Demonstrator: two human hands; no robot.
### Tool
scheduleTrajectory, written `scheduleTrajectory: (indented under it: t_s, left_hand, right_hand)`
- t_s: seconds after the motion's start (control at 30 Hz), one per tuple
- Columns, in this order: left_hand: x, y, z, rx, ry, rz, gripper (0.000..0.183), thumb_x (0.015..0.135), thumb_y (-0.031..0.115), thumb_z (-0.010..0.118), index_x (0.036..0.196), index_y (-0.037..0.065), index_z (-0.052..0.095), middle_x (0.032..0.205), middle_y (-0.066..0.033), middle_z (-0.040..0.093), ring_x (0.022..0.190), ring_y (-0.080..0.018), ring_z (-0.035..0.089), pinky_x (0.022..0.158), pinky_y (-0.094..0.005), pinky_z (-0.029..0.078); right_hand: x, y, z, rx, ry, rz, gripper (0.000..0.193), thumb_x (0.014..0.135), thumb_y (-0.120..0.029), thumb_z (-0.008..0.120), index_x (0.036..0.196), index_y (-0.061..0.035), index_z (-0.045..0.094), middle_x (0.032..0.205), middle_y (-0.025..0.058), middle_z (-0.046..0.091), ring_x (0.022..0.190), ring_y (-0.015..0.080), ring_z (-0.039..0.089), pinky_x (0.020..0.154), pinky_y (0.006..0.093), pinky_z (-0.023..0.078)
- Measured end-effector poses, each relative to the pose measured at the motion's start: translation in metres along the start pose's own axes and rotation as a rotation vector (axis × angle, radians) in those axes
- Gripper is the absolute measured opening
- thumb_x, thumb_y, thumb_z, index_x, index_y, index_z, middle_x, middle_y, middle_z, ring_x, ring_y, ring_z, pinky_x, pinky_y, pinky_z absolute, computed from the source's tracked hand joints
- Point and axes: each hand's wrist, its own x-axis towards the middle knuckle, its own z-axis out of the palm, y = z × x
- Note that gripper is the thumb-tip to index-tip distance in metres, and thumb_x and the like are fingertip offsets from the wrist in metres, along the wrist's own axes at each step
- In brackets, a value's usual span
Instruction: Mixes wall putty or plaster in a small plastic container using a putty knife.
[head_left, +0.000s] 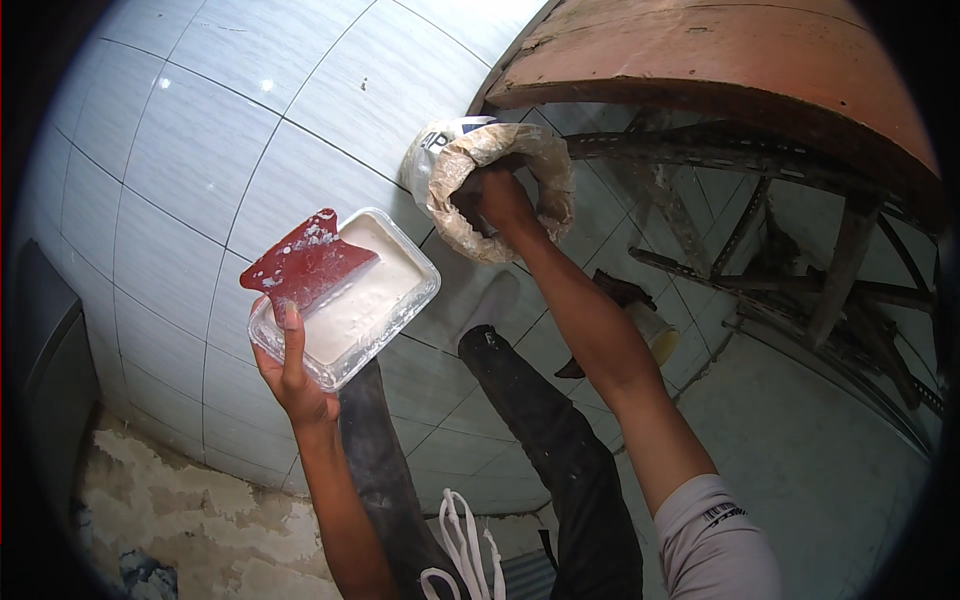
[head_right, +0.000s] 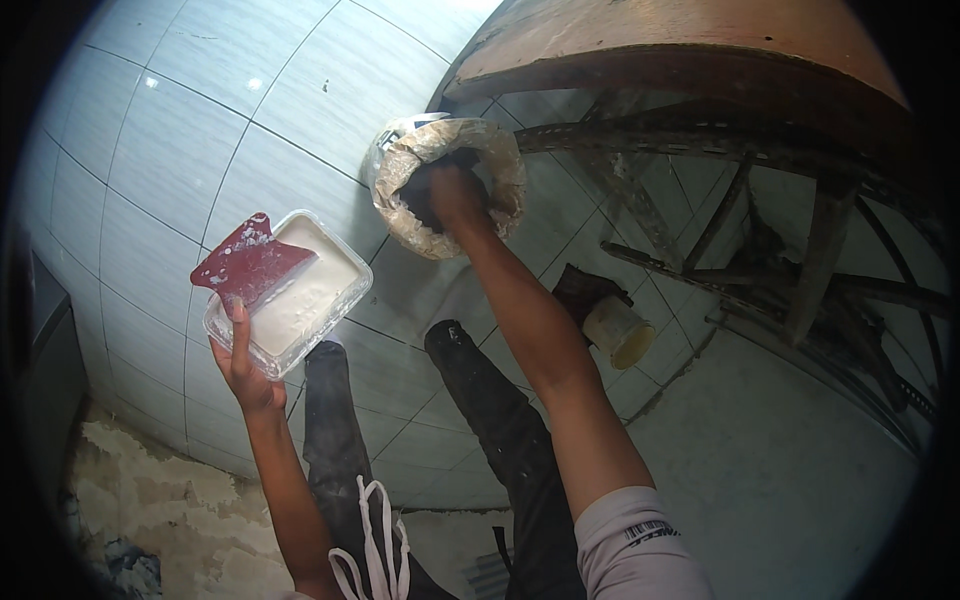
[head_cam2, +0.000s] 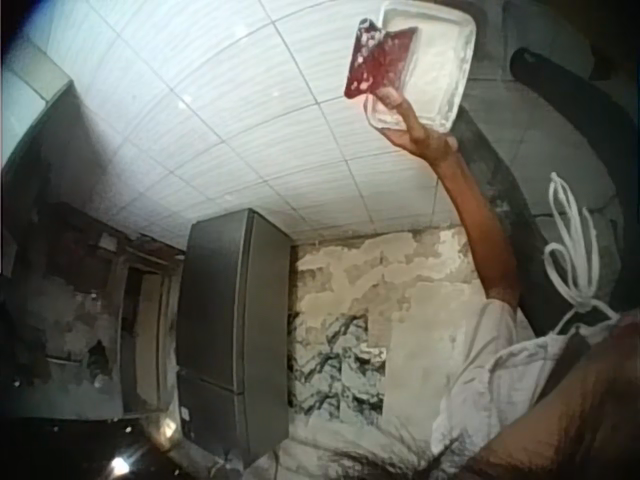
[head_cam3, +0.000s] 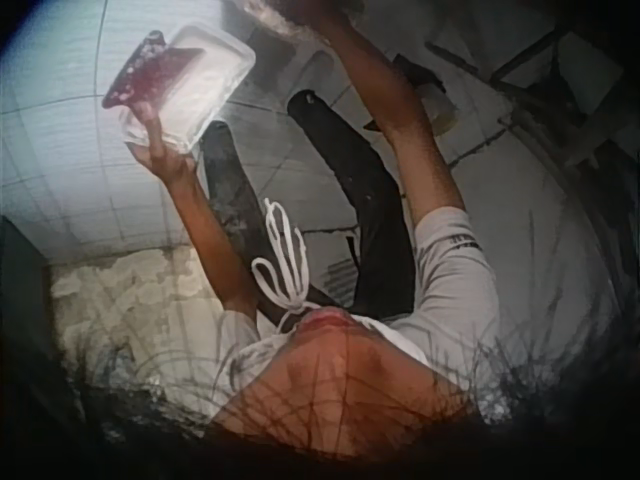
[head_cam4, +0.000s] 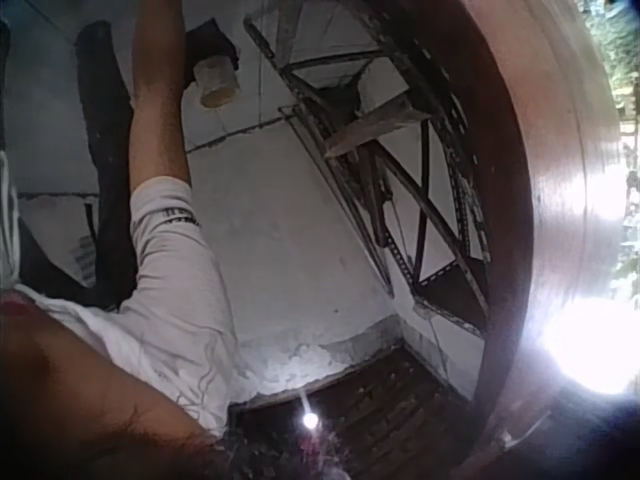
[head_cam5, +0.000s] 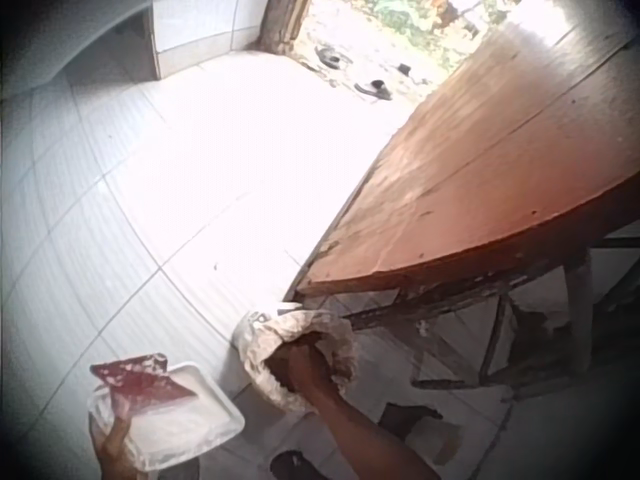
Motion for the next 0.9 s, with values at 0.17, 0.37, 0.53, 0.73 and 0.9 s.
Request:
scheduleTrajectory:
  t_s: [0.17,0.37,0.53,0.73,0.9]
  left_hand:
    - [-0.002,-0.003,0.0,0.066,0.013,0.011,0.049,0.092,0.018,0.065,0.134,0.001,0.045,0.127,-0.0145,0.056,0.113,-0.0252,0.059,0.095,-0.0392,0.053]
    - [0.005,-0.014,0.007,0.023,0.002,-0.002,0.05,0.092,0.013,0.065,0.136,0.001,0.043,0.126,-0.0139,0.056,0.113,-0.0225,0.059,0.094,-0.0356,0.052]
    - [0.014,-0.027,0.008,0.039,-0.008,0.013,0.05,0.092,0.013,0.065,0.135,0.001,0.044,0.125,-0.0138,0.056,0.112,-0.0223,0.059,0.094,-0.0353,0.052]
    - [0.013,-0.03,0.013,0.03,-0.028,0.03,0.047,0.093,0.012,0.064,0.134,0.001,0.045,0.125,-0.014,0.057,0.111,-0.0226,0.059,0.093,-0.0353,0.052]
    - [-0.002,-0.009,0.011,0.044,-0.037,0.04,0.045,0.094,0.013,0.063,0.133,0.001,0.045,0.125,-0.0143,0.056,0.112,-0.0237,0.059,0.093,-0.037,0.053]
  right_hand:
    - [-0.003,0.003,-0.005,0.045,0.09,-0.127,0.026,0.075,-0.011,0.07,0.101,-0.0053,0.071,0.105,0.0214,0.068,0.099,0.0386,0.065,0.085,0.0465,0.053]
    - [0.011,0.013,0.011,0.067,0.171,-0.213,0.031,0.075,-0.015,0.07,0.106,-0.017,0.071,0.107,0.0132,0.069,0.099,0.0345,0.067,0.085,0.046,0.054]
    - [0.02,0.014,0.02,0.106,0.118,-0.297,0.04,0.074,-0.015,0.072,0.114,-0.0171,0.067,0.114,0.0129,0.066,0.105,0.0331,0.064,0.087,0.0459,0.053]
    - [0.018,0.008,0.016,0.19,0.113,-0.289,0.044,0.074,-0.011,0.07,0.117,-0.016,0.064,0.114,0.0138,0.065,0.106,0.0347,0.063,0.086,0.0474,0.053]
    - [-0.018,0.002,-0.012,0.184,0.247,-0.406,0.048,0.076,-0.002,0.063,0.122,-0.0116,0.059,0.121,0.0139,0.062,0.108,0.0356,0.062,0.089,0.0454,0.052]
